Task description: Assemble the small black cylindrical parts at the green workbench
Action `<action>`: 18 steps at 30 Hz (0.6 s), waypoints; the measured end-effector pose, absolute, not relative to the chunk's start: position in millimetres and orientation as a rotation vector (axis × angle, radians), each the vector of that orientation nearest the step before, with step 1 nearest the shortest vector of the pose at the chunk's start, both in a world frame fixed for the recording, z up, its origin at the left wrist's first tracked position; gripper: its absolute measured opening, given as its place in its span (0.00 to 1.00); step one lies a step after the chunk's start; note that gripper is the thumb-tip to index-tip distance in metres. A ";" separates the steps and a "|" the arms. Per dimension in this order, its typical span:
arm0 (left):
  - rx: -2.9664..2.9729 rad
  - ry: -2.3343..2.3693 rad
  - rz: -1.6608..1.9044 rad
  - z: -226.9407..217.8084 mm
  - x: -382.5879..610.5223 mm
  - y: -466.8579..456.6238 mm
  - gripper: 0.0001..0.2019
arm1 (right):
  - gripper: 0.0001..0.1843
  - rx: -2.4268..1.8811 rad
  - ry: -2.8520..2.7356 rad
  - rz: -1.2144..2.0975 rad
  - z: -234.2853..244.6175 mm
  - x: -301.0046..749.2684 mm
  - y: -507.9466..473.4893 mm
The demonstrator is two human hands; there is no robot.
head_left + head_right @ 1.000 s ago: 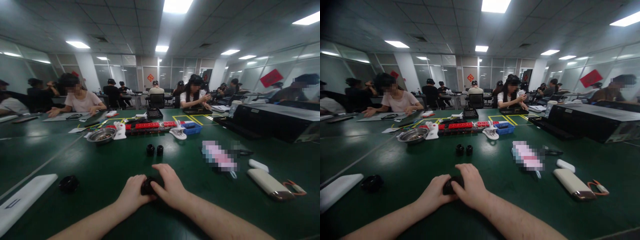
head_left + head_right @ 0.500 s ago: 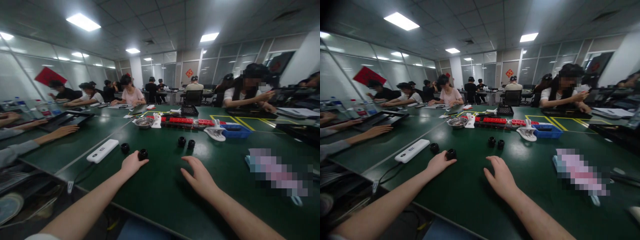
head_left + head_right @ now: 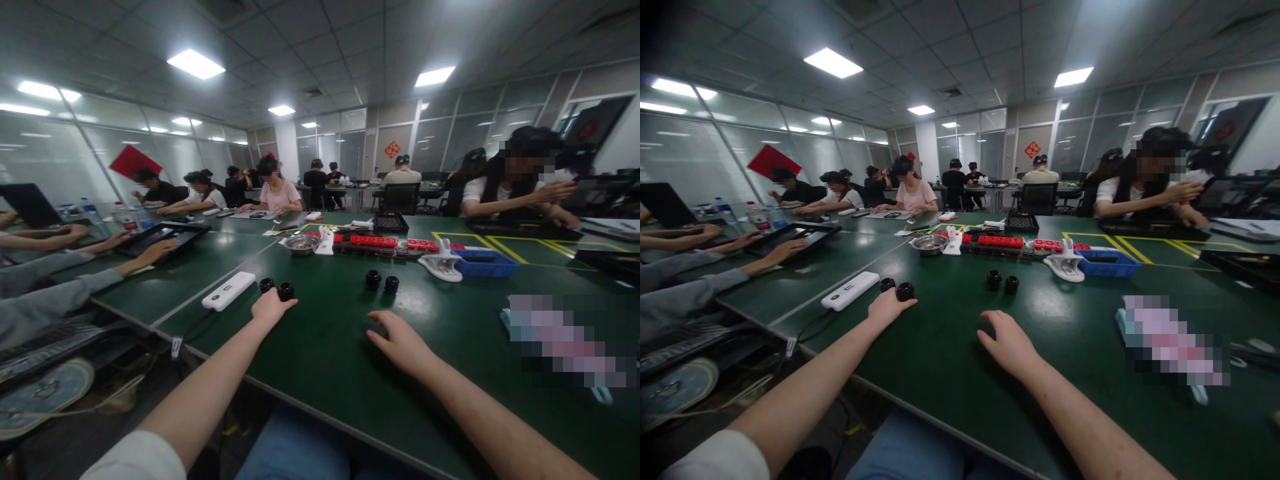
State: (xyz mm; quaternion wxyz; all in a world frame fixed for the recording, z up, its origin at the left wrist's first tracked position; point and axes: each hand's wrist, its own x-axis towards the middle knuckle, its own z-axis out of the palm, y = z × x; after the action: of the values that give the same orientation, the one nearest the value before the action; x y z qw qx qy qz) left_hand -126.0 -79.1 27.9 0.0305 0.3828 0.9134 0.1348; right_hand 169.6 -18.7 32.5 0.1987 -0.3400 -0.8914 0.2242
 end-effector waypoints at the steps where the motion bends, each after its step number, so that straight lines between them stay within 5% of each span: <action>1: 1.177 2.816 0.407 30.9 -124.4 -82.5 0.27 | 0.17 -0.945 -2.503 0.635 31.9 169.8 -18.2; 6: 1.234 2.921 0.354 62.5 -84.4 -121.1 0.33 | 0.15 -0.899 -2.511 0.633 32.3 171.2 -17.7; 11: 1.850 2.494 0.503 92.3 -16.3 -122.6 0.23 | 0.14 -0.899 -2.449 0.643 31.3 170.5 -16.8; 15: 2.088 2.189 0.707 73.3 6.1 -43.7 0.18 | 0.13 -0.934 -2.426 0.631 28.9 169.3 -16.7; 18: 2.007 2.247 0.719 45.6 5.6 17.2 0.26 | 0.12 -0.959 -2.418 0.604 28.7 170.3 -15.7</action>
State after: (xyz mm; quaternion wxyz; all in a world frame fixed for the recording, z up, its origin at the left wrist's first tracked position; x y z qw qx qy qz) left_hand 5.6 17.2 45.6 0.0222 0.6478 0.7253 0.2321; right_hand 170.3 -15.7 28.7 0.2335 -0.3492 -0.8804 0.2201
